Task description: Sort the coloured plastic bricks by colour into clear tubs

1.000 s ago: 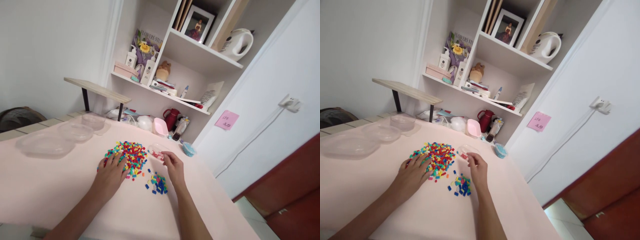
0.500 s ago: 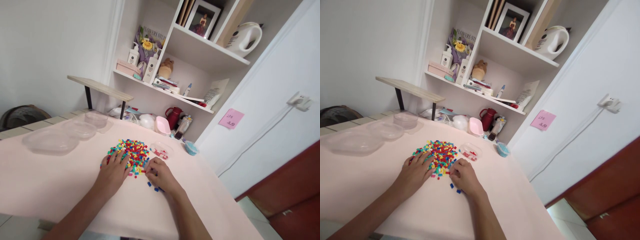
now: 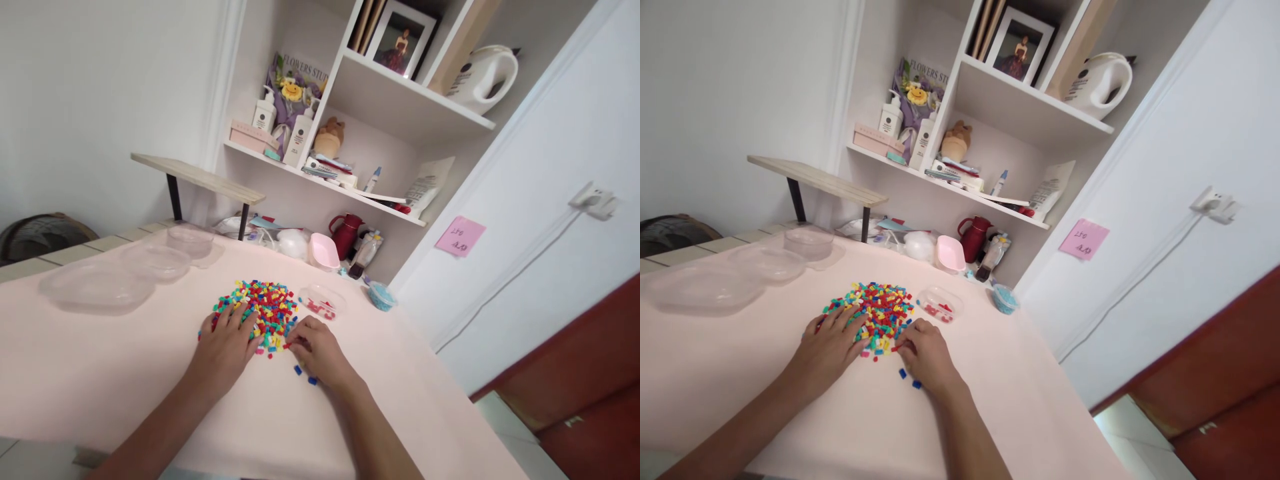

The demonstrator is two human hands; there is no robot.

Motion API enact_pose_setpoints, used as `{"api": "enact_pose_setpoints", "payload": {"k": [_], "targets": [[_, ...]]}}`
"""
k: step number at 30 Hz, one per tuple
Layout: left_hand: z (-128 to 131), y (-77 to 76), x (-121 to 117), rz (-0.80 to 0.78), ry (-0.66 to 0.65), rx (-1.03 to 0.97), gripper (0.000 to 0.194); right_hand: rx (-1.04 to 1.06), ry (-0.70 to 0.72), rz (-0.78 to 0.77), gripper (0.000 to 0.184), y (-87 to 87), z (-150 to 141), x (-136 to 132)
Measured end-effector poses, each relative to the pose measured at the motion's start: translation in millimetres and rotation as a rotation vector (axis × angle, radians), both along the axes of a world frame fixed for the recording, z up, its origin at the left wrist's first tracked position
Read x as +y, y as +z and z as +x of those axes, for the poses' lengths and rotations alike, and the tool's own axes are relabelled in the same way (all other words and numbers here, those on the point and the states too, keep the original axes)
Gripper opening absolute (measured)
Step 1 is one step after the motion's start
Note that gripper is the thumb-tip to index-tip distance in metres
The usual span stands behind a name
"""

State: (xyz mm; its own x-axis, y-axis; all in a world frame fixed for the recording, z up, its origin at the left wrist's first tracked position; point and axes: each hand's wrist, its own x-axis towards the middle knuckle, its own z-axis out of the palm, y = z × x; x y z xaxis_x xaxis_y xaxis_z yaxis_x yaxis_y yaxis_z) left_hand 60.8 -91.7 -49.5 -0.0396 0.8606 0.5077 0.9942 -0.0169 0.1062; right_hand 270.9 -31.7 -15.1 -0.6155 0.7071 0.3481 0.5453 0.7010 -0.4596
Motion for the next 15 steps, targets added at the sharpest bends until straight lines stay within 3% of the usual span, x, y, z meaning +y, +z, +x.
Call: {"api": "enact_pose_setpoints", "payload": {"k": [3, 5, 8, 11, 15], "targets": [[-0.4, 0.9, 0.2, -0.003, -0.001, -0.001, 0.038, 0.122, -0.011, -0.018, 0.014, 0.5, 2.5, 4.7], [-1.2, 1.6, 0.7, -0.014, 0.001, 0.000, 0.037, 0.306, -0.167, -0.003, 0.011, 3.1, 7.5, 10.6], [-2.6, 2.4, 2.3, -0.037, 0.010, 0.006, 0.038, 0.646, -0.448, -0.034, 0.031, 8.7, 20.4, 21.8], [-3.4, 3.6, 3.7, -0.061, 0.015, 0.003, 0.039, 0.833, -0.457, -0.126, 0.050, 13.3, 35.7, 29.9], [-3.8, 6.2, 4.1, -0.102, 0.022, 0.010, 0.040, 1.032, -0.456, -0.101, 0.045, 17.6, 48.1, 31.8]]}}
